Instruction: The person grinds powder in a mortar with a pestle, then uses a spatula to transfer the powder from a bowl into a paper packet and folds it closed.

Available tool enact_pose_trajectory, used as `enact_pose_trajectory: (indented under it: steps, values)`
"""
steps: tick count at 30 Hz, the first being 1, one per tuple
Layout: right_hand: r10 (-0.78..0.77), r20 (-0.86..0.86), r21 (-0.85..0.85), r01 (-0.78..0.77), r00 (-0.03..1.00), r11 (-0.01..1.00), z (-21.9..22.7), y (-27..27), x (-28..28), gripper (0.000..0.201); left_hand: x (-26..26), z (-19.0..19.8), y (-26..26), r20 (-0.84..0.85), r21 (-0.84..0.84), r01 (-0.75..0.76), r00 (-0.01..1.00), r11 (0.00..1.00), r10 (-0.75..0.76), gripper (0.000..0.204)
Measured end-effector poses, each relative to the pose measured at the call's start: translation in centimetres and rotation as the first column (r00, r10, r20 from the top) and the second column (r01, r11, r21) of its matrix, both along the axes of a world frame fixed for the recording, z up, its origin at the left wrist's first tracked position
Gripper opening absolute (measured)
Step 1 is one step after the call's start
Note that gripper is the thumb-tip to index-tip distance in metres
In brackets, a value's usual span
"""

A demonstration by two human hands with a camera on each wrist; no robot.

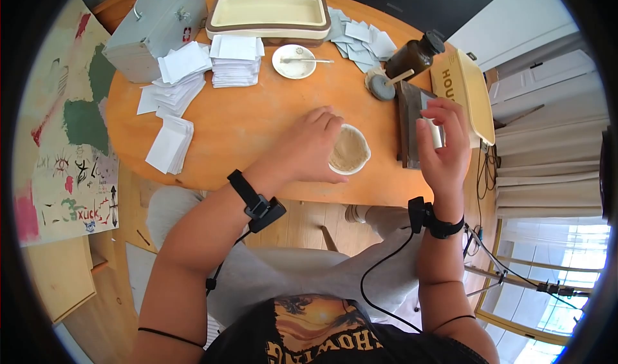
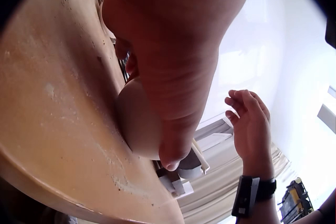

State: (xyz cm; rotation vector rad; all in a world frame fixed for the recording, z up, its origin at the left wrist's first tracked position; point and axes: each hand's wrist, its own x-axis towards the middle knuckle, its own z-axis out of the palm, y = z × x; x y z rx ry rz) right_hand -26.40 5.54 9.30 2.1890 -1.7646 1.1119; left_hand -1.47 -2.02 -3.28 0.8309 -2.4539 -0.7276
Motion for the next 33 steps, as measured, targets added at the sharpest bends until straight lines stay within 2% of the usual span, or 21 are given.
enact_pose_trajectory:
  steps: [6,8,10,11,12,14,15,19,21,26,33]
  values:
    - [0.208,-0.017,0.122,-0.204,0.978,0.971,1.2,-6.5,3.3,0.021,0.5,0.0,-0.2,0.008,0.03,-0.032,0.999,0.999,0.031,0.1]
    - [0.23,-0.023,0.139,-0.224,0.973,0.965,0.6,-8.9,3.9,0.022,0.8,-0.1,-0.2,0.001,0.042,-0.042,0.999,0.998,0.042,0.099]
    - [0.282,-0.08,0.26,-0.253,0.956,0.932,-0.1,-11.4,4.7,0.024,0.7,-0.2,-0.2,-0.014,-0.02,-0.012,1.0,1.0,0.012,0.102]
    - [0.284,-0.151,0.317,-0.226,0.947,0.921,-0.8,-12.7,4.9,0.037,0.6,-0.4,-0.1,-0.016,-0.02,-0.018,1.0,1.0,0.017,0.102]
    - [0.289,-0.154,0.319,-0.23,0.945,0.92,-1.4,-13.9,5.3,0.037,0.5,-0.5,0.0,-0.016,-0.015,-0.01,1.0,1.0,0.01,0.1]
    - [0.341,-0.219,0.428,-0.224,0.914,0.876,-2.6,-16.1,6.4,0.051,0.3,-0.5,0.1,-0.019,-0.009,-0.001,1.0,1.0,0.0,0.099]
    - [0.359,-0.246,0.468,-0.214,0.9,0.857,-3.0,-17.1,7.2,0.071,0.2,-0.4,0.0,-0.022,-0.017,0.009,1.0,1.0,-0.009,0.099]
    - [0.4,-0.312,0.527,-0.194,0.862,0.827,-3.9,-19.7,9.9,0.085,0.4,-0.1,-0.2,-0.004,-0.043,0.019,1.0,0.999,-0.019,0.099]
    - [0.387,-0.354,0.616,-0.099,0.851,0.782,-4.7,-21.0,10.7,0.099,0.7,0.0,-0.3,0.005,-0.044,0.026,1.0,0.999,-0.026,0.1]
    - [0.374,-0.413,0.647,-0.022,0.83,0.762,-5.9,-22.5,12.2,0.104,1.6,0.1,0.0,0.011,-0.075,0.02,1.0,0.997,-0.019,0.098]
    - [0.382,-0.44,0.66,0.004,0.813,0.751,-6.7,-22.9,12.1,0.097,4.8,2.0,0.1,-0.08,0.022,-0.055,0.995,0.998,0.057,0.093]
